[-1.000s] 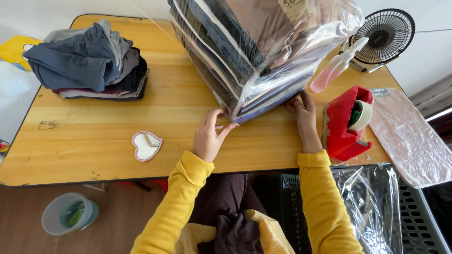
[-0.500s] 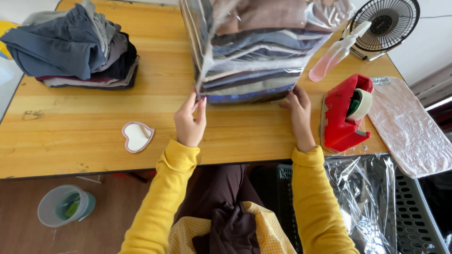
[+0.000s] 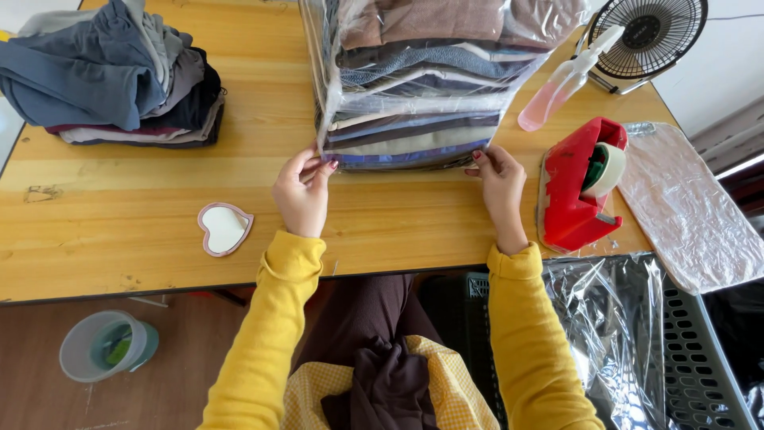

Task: Wrapping a stack of folded clothes in plastic wrap and securing it with tape.

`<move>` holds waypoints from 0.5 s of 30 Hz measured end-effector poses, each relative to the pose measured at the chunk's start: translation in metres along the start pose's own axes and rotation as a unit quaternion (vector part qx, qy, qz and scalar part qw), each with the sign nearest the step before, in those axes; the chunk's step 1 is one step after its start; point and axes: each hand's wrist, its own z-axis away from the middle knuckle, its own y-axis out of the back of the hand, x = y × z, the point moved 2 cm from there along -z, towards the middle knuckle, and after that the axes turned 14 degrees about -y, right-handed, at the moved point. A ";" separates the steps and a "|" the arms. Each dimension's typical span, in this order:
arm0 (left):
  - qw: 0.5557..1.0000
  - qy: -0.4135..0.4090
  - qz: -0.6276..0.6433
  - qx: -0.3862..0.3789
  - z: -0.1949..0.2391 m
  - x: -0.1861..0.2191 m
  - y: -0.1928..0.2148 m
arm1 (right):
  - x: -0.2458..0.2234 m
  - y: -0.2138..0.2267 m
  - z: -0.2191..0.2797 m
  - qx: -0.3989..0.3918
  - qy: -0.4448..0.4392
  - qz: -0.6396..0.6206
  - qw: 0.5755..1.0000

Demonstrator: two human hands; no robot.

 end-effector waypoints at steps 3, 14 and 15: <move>0.995 -0.094 -0.026 0.028 0.002 0.038 -0.001 | 0.001 0.000 -0.002 -0.004 -0.011 -0.027 1.000; 0.995 -0.081 0.031 -0.051 -0.012 0.008 0.007 | -0.013 -0.005 0.008 0.030 -0.013 0.026 0.999; 0.995 -0.079 0.030 -0.050 -0.011 0.010 0.008 | -0.016 -0.006 0.010 0.034 -0.015 0.036 0.999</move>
